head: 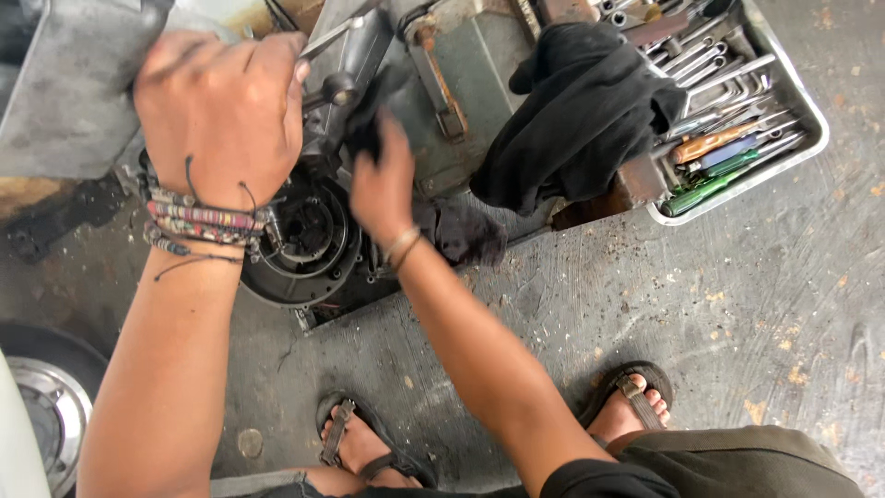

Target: The person uses a wrench to tighten bolts on a disassembled engine block, then wipes the engine with a cloth to clean off oil and grime. The person works methodically on different sections of the engine while handling tools and a rag.

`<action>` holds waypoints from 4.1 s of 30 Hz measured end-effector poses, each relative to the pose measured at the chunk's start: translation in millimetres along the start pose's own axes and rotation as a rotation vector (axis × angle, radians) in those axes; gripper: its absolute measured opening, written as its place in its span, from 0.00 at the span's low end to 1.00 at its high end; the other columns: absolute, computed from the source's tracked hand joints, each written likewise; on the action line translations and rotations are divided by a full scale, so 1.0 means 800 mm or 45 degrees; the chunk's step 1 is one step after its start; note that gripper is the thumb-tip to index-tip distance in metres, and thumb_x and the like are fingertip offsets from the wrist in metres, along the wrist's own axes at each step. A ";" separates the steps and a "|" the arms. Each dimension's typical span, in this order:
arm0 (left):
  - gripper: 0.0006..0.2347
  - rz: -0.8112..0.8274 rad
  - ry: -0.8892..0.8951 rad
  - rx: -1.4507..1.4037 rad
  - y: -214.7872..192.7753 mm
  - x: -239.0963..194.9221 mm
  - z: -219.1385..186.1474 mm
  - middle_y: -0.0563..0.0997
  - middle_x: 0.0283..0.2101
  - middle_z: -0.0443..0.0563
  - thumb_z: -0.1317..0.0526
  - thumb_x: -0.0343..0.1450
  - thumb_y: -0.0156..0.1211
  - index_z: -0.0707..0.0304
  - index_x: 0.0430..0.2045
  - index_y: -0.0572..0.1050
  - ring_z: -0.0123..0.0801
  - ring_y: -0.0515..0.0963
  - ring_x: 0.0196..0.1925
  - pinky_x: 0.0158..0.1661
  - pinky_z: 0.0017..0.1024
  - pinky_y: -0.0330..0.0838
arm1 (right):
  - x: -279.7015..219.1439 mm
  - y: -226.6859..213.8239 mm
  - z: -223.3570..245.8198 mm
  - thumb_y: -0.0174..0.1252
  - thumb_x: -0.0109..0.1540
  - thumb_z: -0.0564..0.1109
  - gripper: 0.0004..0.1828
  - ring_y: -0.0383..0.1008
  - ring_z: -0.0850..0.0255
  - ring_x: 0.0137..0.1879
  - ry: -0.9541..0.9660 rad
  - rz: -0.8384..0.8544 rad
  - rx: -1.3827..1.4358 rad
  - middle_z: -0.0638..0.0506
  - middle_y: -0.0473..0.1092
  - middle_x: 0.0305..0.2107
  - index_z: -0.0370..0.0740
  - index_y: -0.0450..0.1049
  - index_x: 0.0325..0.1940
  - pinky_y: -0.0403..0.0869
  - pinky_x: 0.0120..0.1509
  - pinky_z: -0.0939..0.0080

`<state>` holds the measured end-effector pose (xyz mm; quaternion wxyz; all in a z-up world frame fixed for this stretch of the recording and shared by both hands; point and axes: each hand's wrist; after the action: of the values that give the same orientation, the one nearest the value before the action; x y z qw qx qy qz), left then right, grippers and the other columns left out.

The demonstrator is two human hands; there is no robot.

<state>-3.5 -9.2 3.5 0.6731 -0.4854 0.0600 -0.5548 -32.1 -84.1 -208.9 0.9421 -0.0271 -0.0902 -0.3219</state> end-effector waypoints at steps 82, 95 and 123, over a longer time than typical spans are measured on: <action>0.04 -0.030 -0.026 -0.085 0.000 -0.001 0.002 0.79 0.27 0.39 0.60 0.75 0.64 0.48 0.41 0.83 0.35 0.77 0.29 0.45 0.28 0.73 | 0.031 -0.017 0.018 0.52 0.52 0.41 0.07 0.62 0.65 0.34 0.656 0.148 0.272 0.57 0.68 0.24 0.38 0.75 0.29 0.66 0.36 0.60; 0.09 -0.021 -0.073 -0.067 0.003 0.000 0.001 0.74 0.21 0.42 0.61 0.77 0.62 0.51 0.26 0.73 0.38 0.73 0.23 0.38 0.29 0.70 | 0.002 0.027 -0.008 0.54 0.58 0.33 0.10 0.74 0.60 0.45 0.252 -0.127 0.281 0.48 0.77 0.38 0.39 0.78 0.40 0.72 0.58 0.56; 0.02 -0.097 -0.175 -0.153 0.004 0.013 -0.004 0.78 0.20 0.47 0.63 0.67 0.58 0.56 0.26 0.77 0.39 0.82 0.27 0.43 0.36 0.76 | 0.013 0.009 -0.026 0.55 0.63 0.36 0.10 0.73 0.53 0.54 0.428 -0.060 0.400 0.37 0.75 0.40 0.29 0.76 0.46 0.71 0.59 0.47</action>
<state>0.7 -19.5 4.4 0.6236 -0.5638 0.0283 -0.5408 -16.8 -87.2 -227.4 0.9288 0.1758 0.0184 -0.3258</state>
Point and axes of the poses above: each hand's wrist, its own x-axis towards the middle knuckle, its own y-axis out of the palm, z = x × y
